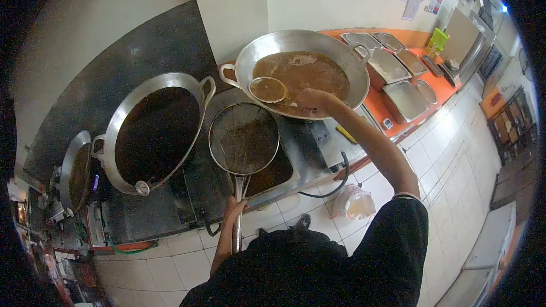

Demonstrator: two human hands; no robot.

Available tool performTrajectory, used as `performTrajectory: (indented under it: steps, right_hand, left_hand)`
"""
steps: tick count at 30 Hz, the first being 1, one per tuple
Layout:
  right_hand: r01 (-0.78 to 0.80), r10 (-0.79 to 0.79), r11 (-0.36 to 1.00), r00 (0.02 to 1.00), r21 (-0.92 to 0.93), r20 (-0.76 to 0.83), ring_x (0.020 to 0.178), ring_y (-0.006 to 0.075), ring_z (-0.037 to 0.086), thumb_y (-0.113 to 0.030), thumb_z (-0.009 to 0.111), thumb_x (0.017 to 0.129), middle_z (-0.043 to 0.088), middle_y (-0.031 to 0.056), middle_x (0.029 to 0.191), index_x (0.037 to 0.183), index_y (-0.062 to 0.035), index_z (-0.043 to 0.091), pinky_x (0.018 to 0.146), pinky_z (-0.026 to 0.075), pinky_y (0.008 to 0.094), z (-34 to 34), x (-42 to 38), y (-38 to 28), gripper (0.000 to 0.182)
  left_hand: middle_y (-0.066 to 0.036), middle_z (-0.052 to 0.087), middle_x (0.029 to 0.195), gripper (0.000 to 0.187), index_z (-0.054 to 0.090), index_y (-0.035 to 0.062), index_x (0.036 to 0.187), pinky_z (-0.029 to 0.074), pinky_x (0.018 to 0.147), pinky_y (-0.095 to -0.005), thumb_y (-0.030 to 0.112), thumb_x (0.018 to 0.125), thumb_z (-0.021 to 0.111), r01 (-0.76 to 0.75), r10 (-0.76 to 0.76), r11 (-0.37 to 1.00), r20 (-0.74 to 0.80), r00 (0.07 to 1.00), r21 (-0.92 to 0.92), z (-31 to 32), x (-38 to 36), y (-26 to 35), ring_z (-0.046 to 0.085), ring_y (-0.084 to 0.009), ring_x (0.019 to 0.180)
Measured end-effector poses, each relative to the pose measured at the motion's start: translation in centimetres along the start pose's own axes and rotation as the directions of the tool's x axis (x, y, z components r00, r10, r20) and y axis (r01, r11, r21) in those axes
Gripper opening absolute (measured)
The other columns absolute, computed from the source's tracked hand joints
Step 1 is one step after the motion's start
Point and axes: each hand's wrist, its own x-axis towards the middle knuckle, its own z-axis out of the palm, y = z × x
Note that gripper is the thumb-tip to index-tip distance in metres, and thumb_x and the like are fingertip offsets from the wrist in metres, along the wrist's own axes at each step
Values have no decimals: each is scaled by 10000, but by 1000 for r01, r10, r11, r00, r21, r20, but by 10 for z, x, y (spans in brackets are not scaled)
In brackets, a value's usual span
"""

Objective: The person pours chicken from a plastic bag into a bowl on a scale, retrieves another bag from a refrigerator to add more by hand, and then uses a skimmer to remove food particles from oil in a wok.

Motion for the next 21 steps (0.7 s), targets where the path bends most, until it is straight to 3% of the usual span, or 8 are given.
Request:
performTrajectory:
  steps: [2,3,5,6,8,14,17,21]
  right_hand:
    - [-175,192,941,981,291,-32,466,173,452,-29,533,665,491,36,577,624,-70,508,443,364,315,-15,-7,-13,63]
    - [-304,346,779,938,548,29,459,159,439,-30,525,681,482,30,574,621,-70,498,428,348,300,-22,-7,-18,77]
    - [-444,541,232,799,866,264,444,129,414,-31,508,714,464,19,569,615,-70,478,398,317,270,-38,-7,-25,110]
    - [-441,561,-95,717,892,414,436,115,401,-32,500,731,455,14,566,613,-70,467,383,301,255,-46,-8,-28,128]
    - [-294,437,-682,569,669,696,422,85,376,-34,483,764,437,3,561,607,-70,447,353,270,226,-56,-8,-31,165]
    - [-368,530,-575,513,731,675,388,52,326,-45,464,799,441,9,570,609,-72,422,325,223,183,-66,-14,-34,197]
    - [-157,305,-809,712,567,633,379,55,320,-41,478,796,439,9,569,633,-46,464,316,230,182,-20,-26,-6,164]
    - [-197,429,-669,685,716,589,394,50,323,-48,468,812,396,-7,551,651,-39,471,316,237,185,-55,-24,-32,161]
  left_hand:
    - [-139,635,667,316,573,-76,874,495,585,-313,229,791,578,-8,8,999,-4,1000,50,-1,-1,4,642,-173,622]
    - [-141,635,669,323,572,-75,878,495,588,-313,235,789,580,-11,11,997,-5,1000,75,-2,-2,5,642,-175,621]
    - [-153,634,681,358,531,-84,932,492,606,-315,239,786,583,10,-13,996,29,1000,84,-1,9,-9,641,-180,624]
    - [-158,633,687,379,510,-88,958,491,615,-316,240,785,585,20,-24,996,47,999,87,1,13,-13,641,-183,626]
    - [-157,633,693,398,475,-92,975,490,631,-312,240,784,583,76,-76,997,17,997,21,-5,-8,15,643,-186,646]
    - [-159,624,750,425,412,-90,1007,490,631,-303,240,795,577,108,-109,993,24,994,42,-4,-5,11,644,-189,689]
    - [-166,617,788,417,410,-88,1004,491,610,-302,233,801,582,115,-115,993,22,993,-3,-1,-2,6,643,-187,682]
    - [-165,608,803,395,411,-85,993,496,576,-292,211,802,590,64,-64,998,48,997,-10,-5,-9,12,641,-184,672]
